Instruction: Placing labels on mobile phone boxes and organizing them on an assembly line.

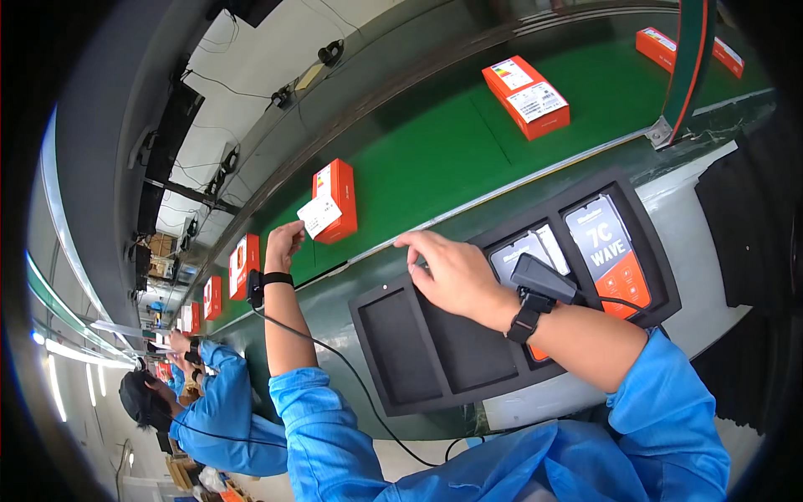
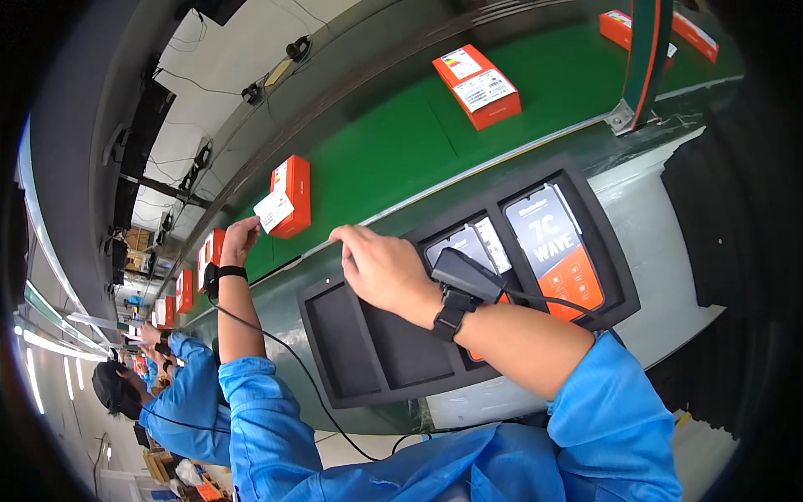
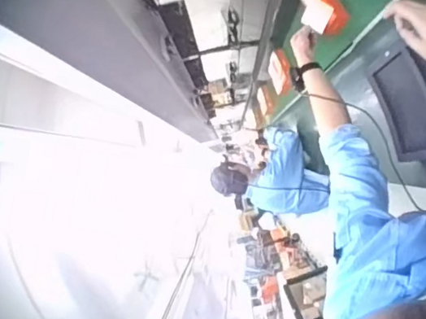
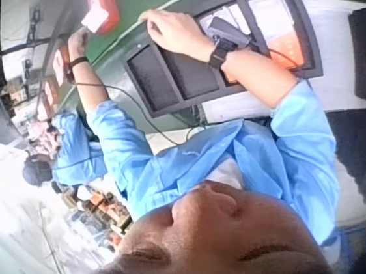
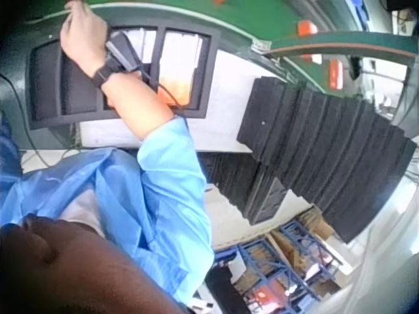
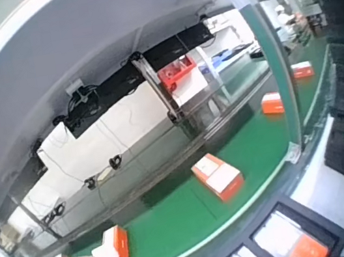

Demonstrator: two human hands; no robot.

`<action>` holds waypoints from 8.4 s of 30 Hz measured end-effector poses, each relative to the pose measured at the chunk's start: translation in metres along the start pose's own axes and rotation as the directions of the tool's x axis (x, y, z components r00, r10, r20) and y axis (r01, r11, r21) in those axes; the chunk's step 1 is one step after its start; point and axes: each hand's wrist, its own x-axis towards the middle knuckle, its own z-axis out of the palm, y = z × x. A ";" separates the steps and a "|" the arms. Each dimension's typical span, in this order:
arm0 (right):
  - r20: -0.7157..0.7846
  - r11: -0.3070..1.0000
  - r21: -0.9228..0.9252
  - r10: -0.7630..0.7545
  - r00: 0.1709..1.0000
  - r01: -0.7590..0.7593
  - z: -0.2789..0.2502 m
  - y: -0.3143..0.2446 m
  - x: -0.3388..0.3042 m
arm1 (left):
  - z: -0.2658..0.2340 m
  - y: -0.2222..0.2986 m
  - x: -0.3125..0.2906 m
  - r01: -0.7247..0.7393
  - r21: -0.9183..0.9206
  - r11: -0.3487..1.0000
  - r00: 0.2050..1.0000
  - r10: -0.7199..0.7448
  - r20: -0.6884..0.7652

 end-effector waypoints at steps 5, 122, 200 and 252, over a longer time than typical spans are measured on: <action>-0.011 1.000 0.017 -0.014 1.000 0.015 -0.004 -0.005 0.004 | 0.007 0.004 -0.010 -0.147 -0.056 0.988 0.936 0.121 -0.331; 0.339 0.659 -0.733 0.140 0.930 0.169 -0.024 -0.041 -0.033 | -0.175 -0.200 0.117 0.002 0.703 0.711 0.736 0.474 -0.482; 0.351 0.966 0.131 0.164 0.922 -0.221 0.053 -0.120 -0.037 | 0.008 -0.020 -0.338 -0.126 -0.793 0.596 0.793 0.541 0.281; 0.221 0.884 0.145 0.409 0.886 -0.444 0.088 -0.100 -0.059 | -0.072 -0.137 -0.337 -0.616 0.518 0.593 0.601 0.779 -0.178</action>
